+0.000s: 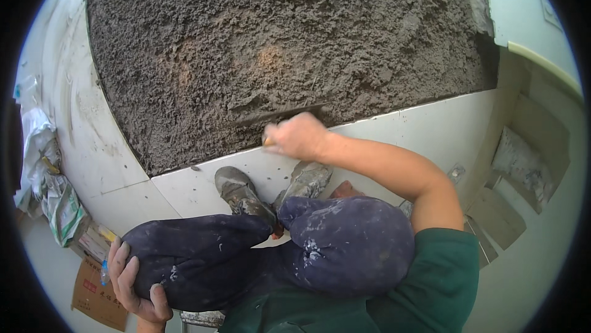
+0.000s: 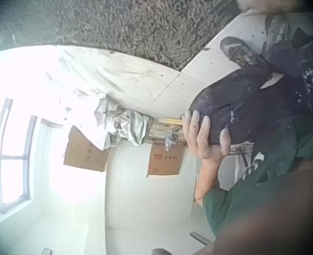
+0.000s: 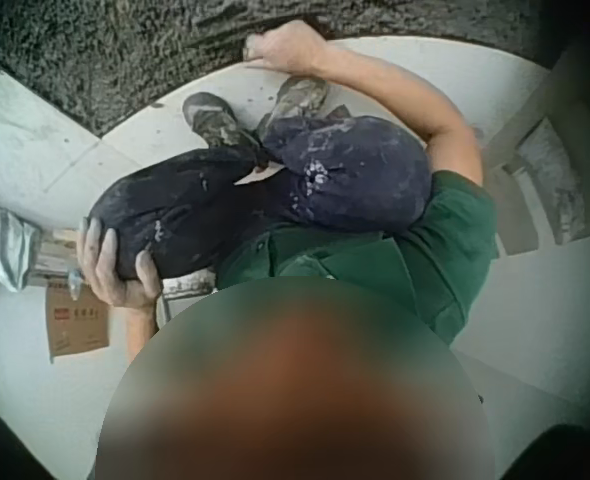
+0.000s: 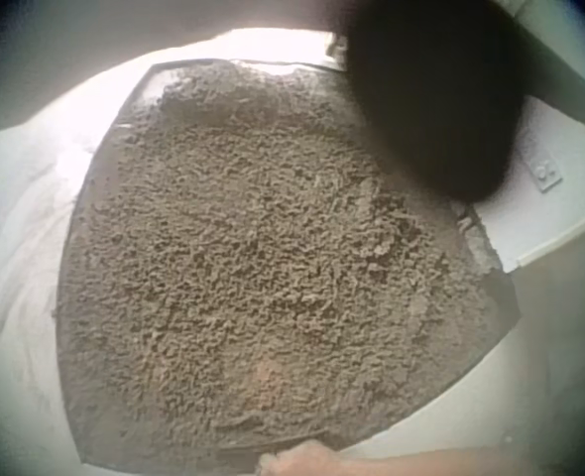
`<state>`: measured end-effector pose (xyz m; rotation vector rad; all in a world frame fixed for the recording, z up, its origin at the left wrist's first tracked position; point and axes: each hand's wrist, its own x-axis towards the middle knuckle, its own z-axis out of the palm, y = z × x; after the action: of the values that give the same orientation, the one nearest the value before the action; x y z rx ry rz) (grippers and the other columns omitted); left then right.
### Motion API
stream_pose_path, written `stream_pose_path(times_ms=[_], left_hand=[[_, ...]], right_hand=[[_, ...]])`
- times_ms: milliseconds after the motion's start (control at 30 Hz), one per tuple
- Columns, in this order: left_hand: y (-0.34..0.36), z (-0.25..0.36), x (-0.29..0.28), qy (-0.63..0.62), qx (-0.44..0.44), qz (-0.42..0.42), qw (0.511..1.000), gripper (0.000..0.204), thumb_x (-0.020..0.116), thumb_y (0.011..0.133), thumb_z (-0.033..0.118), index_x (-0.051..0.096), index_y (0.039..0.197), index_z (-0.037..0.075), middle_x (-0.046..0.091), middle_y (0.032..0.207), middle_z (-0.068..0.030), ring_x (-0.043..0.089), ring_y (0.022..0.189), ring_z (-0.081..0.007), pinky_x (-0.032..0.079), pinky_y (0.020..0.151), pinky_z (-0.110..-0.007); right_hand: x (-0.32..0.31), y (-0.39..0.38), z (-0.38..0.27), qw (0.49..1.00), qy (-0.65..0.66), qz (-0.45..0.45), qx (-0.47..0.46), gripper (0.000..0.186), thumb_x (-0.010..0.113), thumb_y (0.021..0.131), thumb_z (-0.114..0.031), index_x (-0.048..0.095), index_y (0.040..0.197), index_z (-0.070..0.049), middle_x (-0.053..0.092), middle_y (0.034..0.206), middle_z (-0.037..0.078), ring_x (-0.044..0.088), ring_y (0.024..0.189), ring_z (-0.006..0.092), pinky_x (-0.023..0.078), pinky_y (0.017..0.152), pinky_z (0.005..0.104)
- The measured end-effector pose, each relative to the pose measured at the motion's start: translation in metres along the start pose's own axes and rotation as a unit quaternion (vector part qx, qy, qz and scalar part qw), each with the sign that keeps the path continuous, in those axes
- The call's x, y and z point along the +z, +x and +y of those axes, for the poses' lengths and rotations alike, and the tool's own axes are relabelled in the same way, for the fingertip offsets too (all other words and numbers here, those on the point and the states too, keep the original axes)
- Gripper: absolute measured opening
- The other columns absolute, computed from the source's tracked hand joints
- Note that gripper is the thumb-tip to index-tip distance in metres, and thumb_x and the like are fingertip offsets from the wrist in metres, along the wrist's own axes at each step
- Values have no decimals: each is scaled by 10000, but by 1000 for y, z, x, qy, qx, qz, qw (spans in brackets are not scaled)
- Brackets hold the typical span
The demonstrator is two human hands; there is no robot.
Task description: Spreading and leveling a dry cement mixture on the floor using a trowel in preparation for tiling.
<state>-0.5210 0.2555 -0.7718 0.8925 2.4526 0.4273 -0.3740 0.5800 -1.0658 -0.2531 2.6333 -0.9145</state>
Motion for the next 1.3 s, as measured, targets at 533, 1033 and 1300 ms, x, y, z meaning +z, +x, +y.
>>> stream_pose_path(times_ms=[533, 1033, 1300], left_hand=[[-11, 3, 0, 1, 15, 7, 1000, 476, 543, 878, 359, 544, 1217, 25, 562, 1259, -283, 495, 1237, -515, 347, 1058, -614], [-16, -7, -8, -30, 67, 33, 997, 435, 614, 879, 271, 585, 1196, -24, 593, 1242, -271, 553, 1169, -498, 407, 1024, -596], [-21, -11, -6, -42, 72, 36, 996, 443, 608, 883, 265, 584, 1209, -34, 583, 1253, -276, 543, 1179, -501, 415, 1024, -596]], right_hand=[[-69, 62, 78, 977, -90, 92, 169, 449, 528, 958, -528, 647, 870, -105, 652, 633, 102, 680, 582, 285, 541, 521, 400], [-73, 1, 71, 959, -124, 69, 246, 441, 585, 908, -540, 629, 839, -107, 666, 660, 143, 667, 618, 341, 525, 547, 450], [-34, -21, 53, 976, -121, -4, 180, 378, 627, 909, -471, 595, 793, -113, 624, 573, 119, 656, 526, 289, 524, 462, 395]])
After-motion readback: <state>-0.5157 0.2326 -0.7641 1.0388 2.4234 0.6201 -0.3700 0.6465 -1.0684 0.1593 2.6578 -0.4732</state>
